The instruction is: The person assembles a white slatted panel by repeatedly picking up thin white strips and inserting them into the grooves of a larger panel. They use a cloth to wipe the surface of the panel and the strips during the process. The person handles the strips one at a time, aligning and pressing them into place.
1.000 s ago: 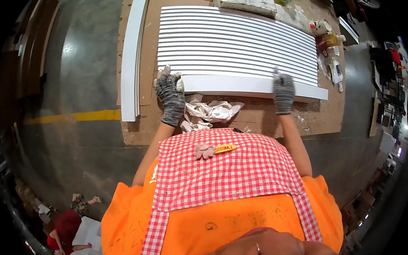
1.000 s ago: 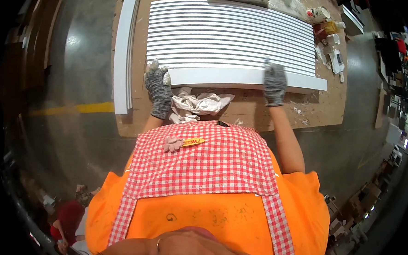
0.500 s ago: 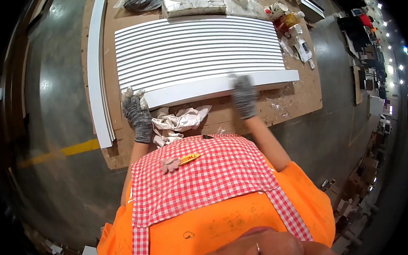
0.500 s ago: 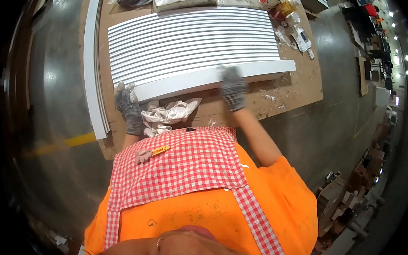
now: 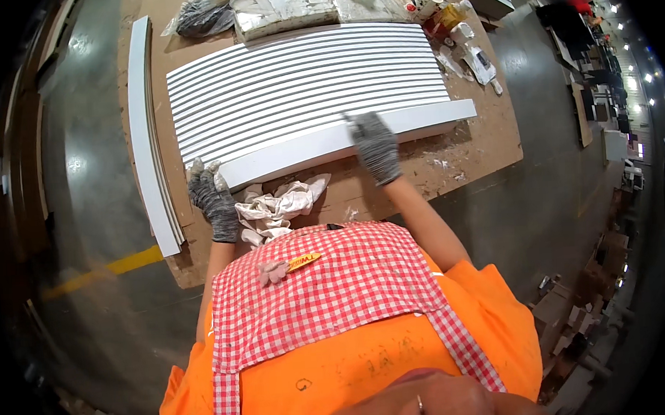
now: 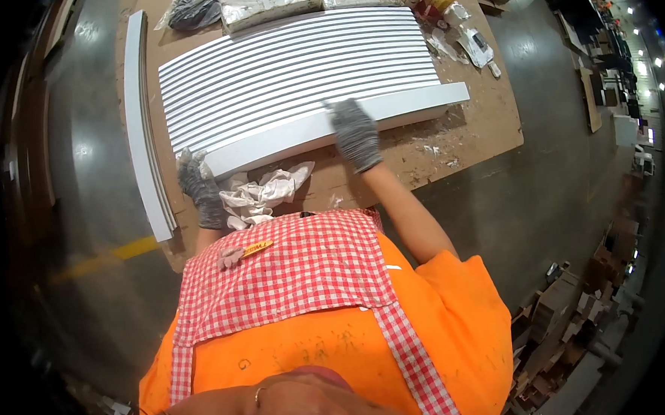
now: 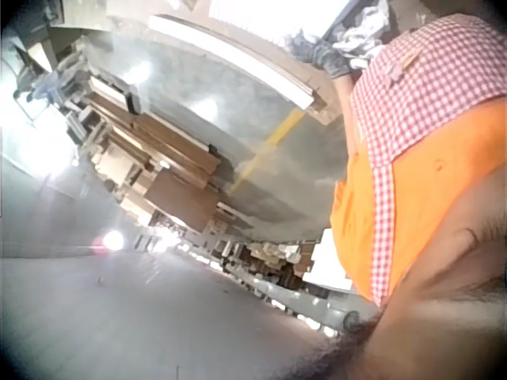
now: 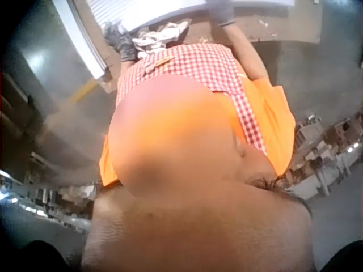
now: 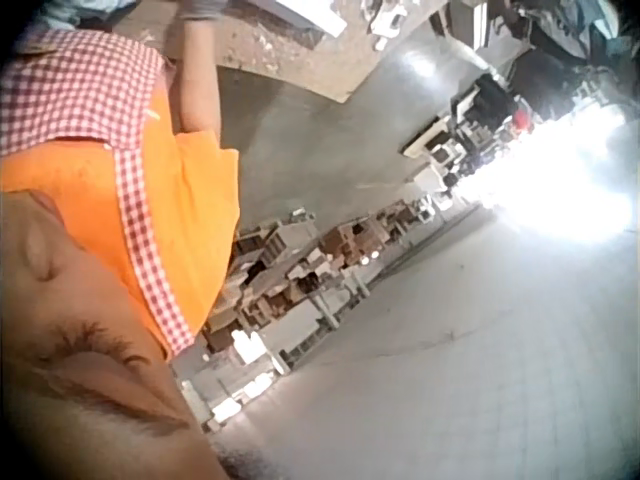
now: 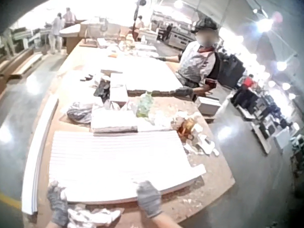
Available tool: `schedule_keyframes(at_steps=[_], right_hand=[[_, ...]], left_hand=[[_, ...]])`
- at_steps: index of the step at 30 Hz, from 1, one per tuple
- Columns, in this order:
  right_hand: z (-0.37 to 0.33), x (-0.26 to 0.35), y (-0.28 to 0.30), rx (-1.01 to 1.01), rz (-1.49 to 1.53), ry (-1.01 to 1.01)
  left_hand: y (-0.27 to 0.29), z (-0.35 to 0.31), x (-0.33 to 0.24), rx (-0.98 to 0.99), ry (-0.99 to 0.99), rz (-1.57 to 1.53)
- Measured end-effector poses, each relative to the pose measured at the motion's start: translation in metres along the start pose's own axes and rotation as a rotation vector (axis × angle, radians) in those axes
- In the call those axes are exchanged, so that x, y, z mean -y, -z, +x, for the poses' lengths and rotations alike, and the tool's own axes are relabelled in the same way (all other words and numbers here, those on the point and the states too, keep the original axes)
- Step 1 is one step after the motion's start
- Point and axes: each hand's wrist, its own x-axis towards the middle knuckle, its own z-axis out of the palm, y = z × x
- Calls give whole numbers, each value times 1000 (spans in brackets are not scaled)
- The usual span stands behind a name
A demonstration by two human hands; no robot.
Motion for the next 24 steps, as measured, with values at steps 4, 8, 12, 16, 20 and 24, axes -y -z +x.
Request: schedule_keyframes(at_steps=[4, 8, 12, 16, 20, 24], right_hand=[[18, -111, 41, -60, -138, -182], [25, -115, 38, -46, -224, 98], [13, 1, 24, 118, 110, -5], [2, -128, 31, -166, -25, -80], [11, -279, 133, 20, -539, -708], [21, -252, 135, -265, -238, -507]], left_hand=[[4, 3, -5, 1, -152, 224], [-3, 2, -3, 37, -29, 16], [6, -1, -3, 47, -95, 163], [4, 0, 12, 25, -176, 139], [3, 7, 7, 24, -294, 259], [0, -1, 21, 23, -205, 221]])
